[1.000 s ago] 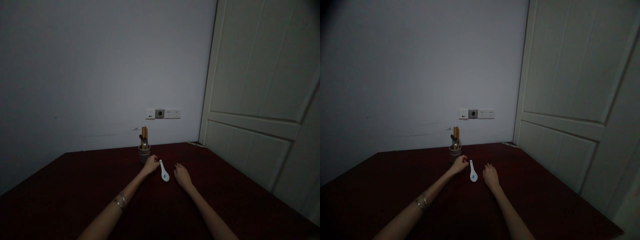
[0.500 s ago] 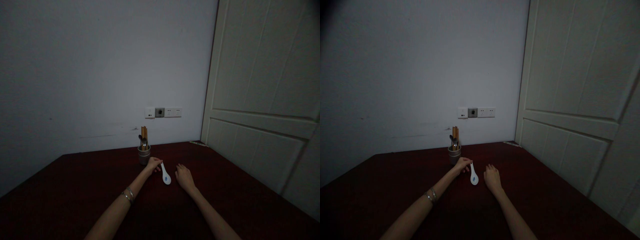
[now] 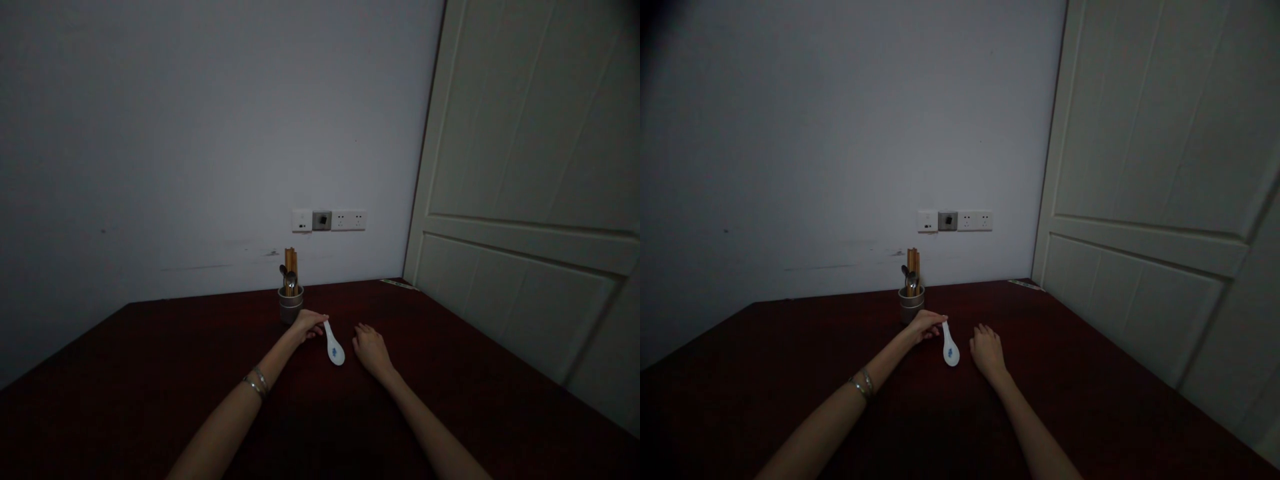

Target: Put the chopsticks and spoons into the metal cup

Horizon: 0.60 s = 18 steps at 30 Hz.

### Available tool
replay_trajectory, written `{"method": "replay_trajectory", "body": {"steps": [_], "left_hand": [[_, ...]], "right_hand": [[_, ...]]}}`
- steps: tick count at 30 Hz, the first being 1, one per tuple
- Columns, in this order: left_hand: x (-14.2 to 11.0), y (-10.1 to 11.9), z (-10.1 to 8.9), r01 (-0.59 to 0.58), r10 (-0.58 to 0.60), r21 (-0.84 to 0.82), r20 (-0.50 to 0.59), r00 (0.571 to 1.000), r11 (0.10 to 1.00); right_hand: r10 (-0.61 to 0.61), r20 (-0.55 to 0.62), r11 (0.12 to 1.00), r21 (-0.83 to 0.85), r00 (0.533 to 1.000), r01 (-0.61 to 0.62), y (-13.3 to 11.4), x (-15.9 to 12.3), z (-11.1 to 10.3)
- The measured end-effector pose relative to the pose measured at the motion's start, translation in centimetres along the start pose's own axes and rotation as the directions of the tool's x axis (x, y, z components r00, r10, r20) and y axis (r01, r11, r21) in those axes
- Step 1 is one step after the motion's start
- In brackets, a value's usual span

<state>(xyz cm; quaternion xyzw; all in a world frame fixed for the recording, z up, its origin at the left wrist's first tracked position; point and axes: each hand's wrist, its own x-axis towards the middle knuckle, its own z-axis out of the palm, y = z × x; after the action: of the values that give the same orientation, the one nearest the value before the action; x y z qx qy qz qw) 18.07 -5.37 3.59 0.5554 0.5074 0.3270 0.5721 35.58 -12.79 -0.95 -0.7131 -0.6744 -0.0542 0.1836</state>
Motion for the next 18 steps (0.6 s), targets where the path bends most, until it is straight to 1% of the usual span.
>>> {"method": "replay_trajectory", "body": {"steps": [4, 8, 13, 16, 18], "left_hand": [[-0.9, 0.8, -0.8, -0.072, 0.072, 0.017, -0.007, 0.997, 0.997], [-2.0, 2.2, -2.3, -0.149, 0.148, 0.041, 0.007, 0.989, 0.988], [-3.5, 3.8, -5.3, -0.227, 0.230, 0.101, -0.017, 0.973, 0.969], [-4.5, 4.3, -7.3, -0.289, 0.293, 0.111, -0.022, 0.956, 0.951], [-5.3, 4.4, -8.5, -0.306, 0.312, 0.119, -0.030, 0.950, 0.945]], "right_hand": [[0.007, 0.014, 1.000, 0.014, 1.000, -0.007, 0.1, 0.0, 0.0], [-0.002, 0.011, 1.000, 0.025, 1.000, 0.001, 0.2, 0.0, 0.1], [-0.021, 0.003, 1.000, 0.016, 1.000, 0.021, 0.3, 0.0, 0.1], [-0.035, -0.003, 0.999, 0.010, 0.999, 0.035, 0.3, -0.1, -0.1], [-0.042, -0.007, 0.999, 0.008, 0.999, 0.042, 0.2, -0.2, -0.1]]}}
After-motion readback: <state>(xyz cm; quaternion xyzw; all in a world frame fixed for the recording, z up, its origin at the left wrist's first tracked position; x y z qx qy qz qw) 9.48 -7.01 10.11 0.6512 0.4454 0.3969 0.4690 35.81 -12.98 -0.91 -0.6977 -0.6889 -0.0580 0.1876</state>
